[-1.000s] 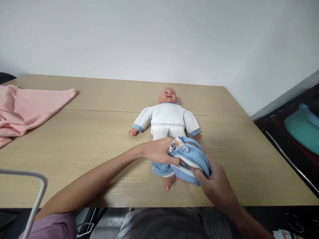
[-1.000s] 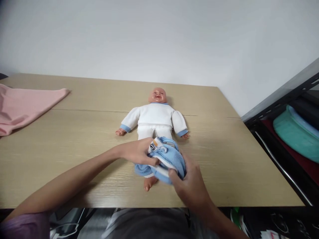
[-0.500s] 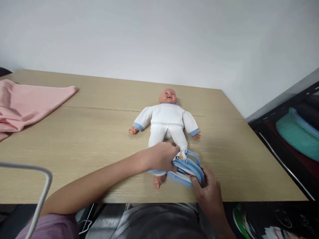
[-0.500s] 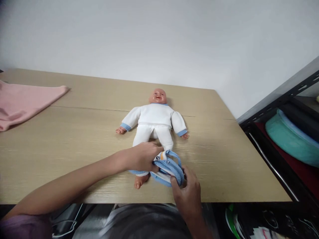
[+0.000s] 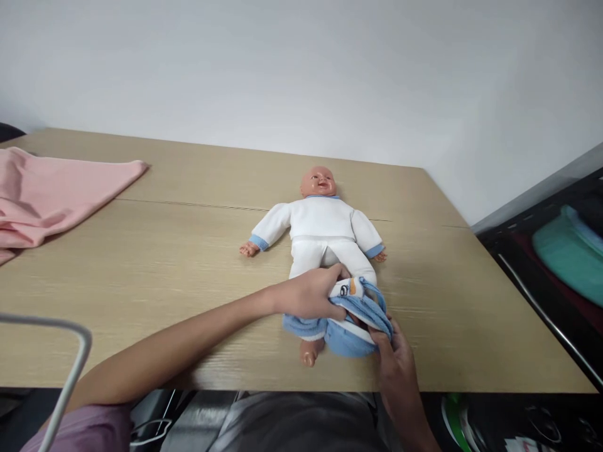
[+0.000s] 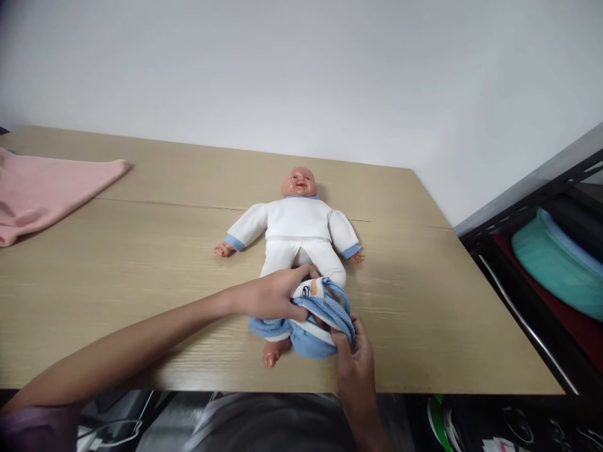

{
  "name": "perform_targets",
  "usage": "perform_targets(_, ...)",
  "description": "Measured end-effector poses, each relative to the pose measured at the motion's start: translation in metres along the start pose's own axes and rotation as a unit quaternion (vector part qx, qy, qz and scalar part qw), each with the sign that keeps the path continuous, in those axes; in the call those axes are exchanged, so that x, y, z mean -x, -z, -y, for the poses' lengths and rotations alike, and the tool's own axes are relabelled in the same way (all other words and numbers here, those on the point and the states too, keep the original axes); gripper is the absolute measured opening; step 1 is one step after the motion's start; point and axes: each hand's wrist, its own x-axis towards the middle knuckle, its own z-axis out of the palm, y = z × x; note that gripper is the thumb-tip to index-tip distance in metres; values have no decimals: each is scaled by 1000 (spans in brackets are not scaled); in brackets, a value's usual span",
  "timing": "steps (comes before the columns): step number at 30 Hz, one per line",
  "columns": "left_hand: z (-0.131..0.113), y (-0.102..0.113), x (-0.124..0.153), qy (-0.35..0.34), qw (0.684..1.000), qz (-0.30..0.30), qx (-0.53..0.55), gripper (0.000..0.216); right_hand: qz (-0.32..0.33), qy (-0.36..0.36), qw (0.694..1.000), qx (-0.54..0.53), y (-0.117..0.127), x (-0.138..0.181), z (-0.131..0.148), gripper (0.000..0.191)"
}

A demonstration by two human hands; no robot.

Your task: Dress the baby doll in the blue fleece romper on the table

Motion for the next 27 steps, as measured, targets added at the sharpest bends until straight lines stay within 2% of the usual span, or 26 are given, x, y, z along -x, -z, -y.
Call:
perform_targets(5, 2, -2, 3, -20, 996, -17, 80, 48, 14, -5, 1000, -17, -1, 0, -10, 42)
perform_targets(10, 6, -3, 3, -38, 992, -35, 113, 45, 8, 4, 999, -46, -5, 1, -18, 46)
perform_targets(18, 11, -1, 2, -61, 989, -9, 135, 56, 36, 39, 996, -66, -9, 0, 3, 75)
perform_targets(20, 12, -2, 2, -58, 988, -2, 140, 55, 35, 50, 996, -66, -9, -1, 8, 70)
perform_targets(23, 11, -4, 3, -50, 989, -12, 140, 51, 28, 80, 996, -30, -7, -7, 12, 51)
perform_targets(27, 8, -2, 6, -70, 992, -62, 88, 51, 53, 122, 990, 45, 7, -23, 21, 35)
